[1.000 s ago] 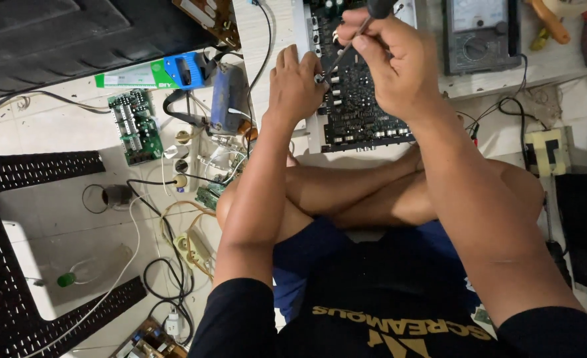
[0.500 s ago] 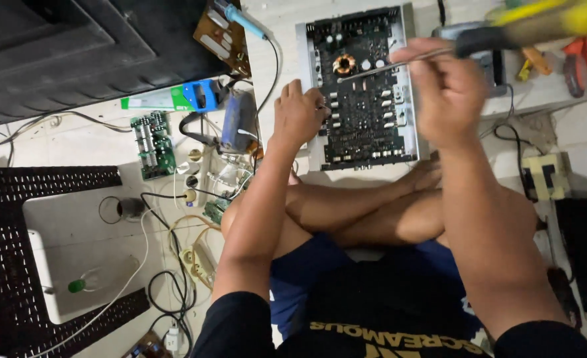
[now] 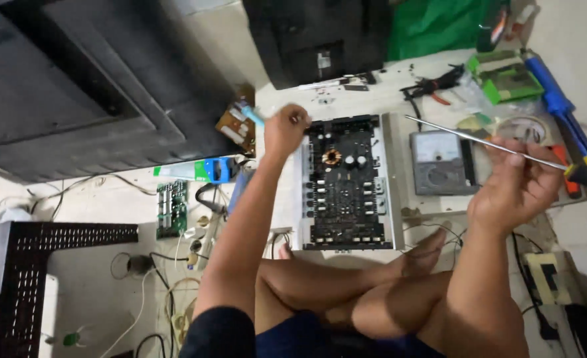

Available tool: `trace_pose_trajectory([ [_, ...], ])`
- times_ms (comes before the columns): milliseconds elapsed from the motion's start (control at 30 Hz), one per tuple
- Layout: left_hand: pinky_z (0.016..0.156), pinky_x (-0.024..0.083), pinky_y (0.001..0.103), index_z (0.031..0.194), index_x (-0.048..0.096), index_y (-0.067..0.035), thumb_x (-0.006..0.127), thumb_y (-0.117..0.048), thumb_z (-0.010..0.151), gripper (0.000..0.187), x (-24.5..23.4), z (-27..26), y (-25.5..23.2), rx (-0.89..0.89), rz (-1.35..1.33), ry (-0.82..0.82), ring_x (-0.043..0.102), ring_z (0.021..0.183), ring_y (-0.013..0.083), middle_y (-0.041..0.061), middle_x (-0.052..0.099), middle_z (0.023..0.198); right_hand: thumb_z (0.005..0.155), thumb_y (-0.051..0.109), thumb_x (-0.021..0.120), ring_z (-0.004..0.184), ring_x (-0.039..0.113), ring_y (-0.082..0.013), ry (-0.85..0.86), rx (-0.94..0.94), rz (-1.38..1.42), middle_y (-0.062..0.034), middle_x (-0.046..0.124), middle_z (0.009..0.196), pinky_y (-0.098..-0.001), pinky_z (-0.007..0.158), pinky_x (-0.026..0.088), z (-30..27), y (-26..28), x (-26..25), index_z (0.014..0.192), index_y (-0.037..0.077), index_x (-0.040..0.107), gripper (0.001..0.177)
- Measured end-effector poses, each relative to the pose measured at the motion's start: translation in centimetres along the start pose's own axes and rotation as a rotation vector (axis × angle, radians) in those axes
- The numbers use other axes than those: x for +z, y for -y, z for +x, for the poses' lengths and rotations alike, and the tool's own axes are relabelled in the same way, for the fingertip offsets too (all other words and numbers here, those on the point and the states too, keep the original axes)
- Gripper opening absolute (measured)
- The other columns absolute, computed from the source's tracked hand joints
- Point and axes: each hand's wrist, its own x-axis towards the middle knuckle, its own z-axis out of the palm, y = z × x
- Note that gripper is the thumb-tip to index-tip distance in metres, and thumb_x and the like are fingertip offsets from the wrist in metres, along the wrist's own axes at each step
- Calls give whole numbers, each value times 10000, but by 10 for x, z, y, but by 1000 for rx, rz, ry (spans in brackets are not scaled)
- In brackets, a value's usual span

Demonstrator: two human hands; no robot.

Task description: The person sits on the floor and uses a multimeter to test points on a circuit board inside a metal casing. They then use a screwdriver to tighten screws on the casing.

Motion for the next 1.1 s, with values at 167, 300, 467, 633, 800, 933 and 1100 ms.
trace_pose_trajectory([
  [167, 772, 532, 391, 887, 787, -259, 752, -288, 852, 57, 51, 80, 3, -69, 63, 122, 725, 886, 211, -39, 790, 908, 1130, 50, 614, 1111, 615, -320, -28, 24, -41, -213, 586, 1162, -567, 1039, 629, 6, -10, -5, 1264, 43, 495, 180],
  [300, 712, 531, 511, 895, 831, -208, 558, -241, 900, 275, 101, 117, 28, 13, 196, 203, 716, 867, 365, 91, 795, 944, 1170, 77, 583, 1154, 603, -318, 57, -10, -120, -204, 580, 1220, -588, 1073, 620, 7, -15, -10, 1309, 42, 470, 183],
  [467, 708, 554, 561, 939, 839, -184, 722, -333, 874, 200, 162, 147, 91, 203, 229, 86, 699, 888, 402, 160, 772, 935, 1179, 61, 559, 1130, 615, -338, 87, 48, -90, -188, 585, 1192, -573, 1102, 605, 9, -9, -2, 1296, 66, 472, 147],
  [633, 881, 470, 507, 893, 790, -233, 729, -324, 891, 110, 158, 136, 96, 298, 355, 56, 601, 992, 405, 172, 665, 996, 1215, 122, 542, 1164, 612, -419, 185, 37, -112, -212, 575, 1242, -585, 1094, 584, 4, -13, -1, 1380, 95, 490, 176],
  [800, 916, 576, 547, 1405, 573, -198, 855, -272, 1000, 499, 97, 81, 56, 511, 192, -185, 572, 1306, 443, 93, 570, 1465, 1204, 4, 478, 1073, 624, -515, 298, -47, -137, -372, 552, 1178, -571, 927, 594, -1, -9, 8, 1355, -10, 422, 161],
  [933, 766, 615, 448, 1236, 697, -88, 656, -283, 1029, 287, 13, -34, -23, 330, -19, 52, 750, 824, 266, 130, 616, 1242, 1191, -27, 507, 1060, 671, -488, 337, -71, -189, -347, 586, 1126, -557, 881, 617, -9, 9, 20, 1309, -6, 443, 136],
  [1100, 919, 585, 428, 1181, 711, -78, 633, -111, 1011, 189, -3, -137, -39, 417, -201, 238, 692, 1065, 280, 111, 746, 1133, 1179, -58, 525, 983, 719, -485, 440, 79, -166, -369, 633, 1058, -477, 829, 639, -28, 41, 40, 1273, -75, 447, 123],
])
